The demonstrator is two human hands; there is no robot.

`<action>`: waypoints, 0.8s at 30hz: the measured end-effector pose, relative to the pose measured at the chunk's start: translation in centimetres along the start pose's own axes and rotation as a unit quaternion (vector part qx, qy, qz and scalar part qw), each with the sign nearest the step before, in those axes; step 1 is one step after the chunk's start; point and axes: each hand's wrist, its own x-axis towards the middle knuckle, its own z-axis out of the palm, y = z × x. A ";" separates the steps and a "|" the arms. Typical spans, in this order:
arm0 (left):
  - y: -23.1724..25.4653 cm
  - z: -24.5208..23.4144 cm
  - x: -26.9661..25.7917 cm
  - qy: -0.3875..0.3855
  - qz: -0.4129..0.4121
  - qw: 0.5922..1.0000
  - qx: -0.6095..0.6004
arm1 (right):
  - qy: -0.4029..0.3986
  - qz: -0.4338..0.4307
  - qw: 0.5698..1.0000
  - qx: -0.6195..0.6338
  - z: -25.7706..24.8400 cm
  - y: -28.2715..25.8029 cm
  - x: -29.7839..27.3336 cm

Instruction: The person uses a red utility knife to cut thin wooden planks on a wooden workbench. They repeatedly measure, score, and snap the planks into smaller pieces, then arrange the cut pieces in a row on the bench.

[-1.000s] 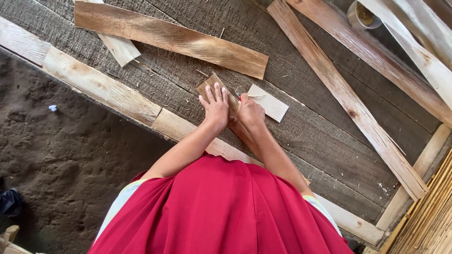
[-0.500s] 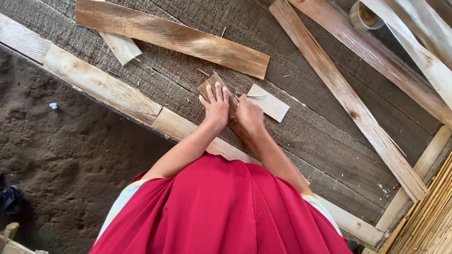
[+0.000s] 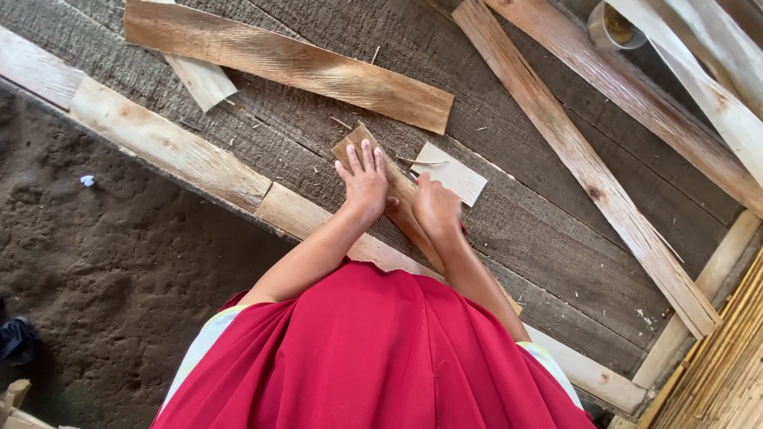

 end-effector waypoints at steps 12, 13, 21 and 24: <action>-0.6 3.9 2.1 0.027 0.006 1.000 -0.003 | 0.022 -0.033 0.998 0.058 0.7 -2.3 3.2; -0.4 3.4 1.8 0.027 0.006 1.000 -0.004 | 0.021 -0.033 0.998 0.057 0.8 -2.3 3.2; -0.1 1.1 0.1 0.014 -0.005 1.000 -0.002 | 0.012 -0.036 0.998 0.045 0.2 -2.9 2.5; -0.1 0.8 0.2 0.005 0.001 1.000 -0.013 | 0.001 -0.034 0.999 0.041 0.1 -2.5 2.2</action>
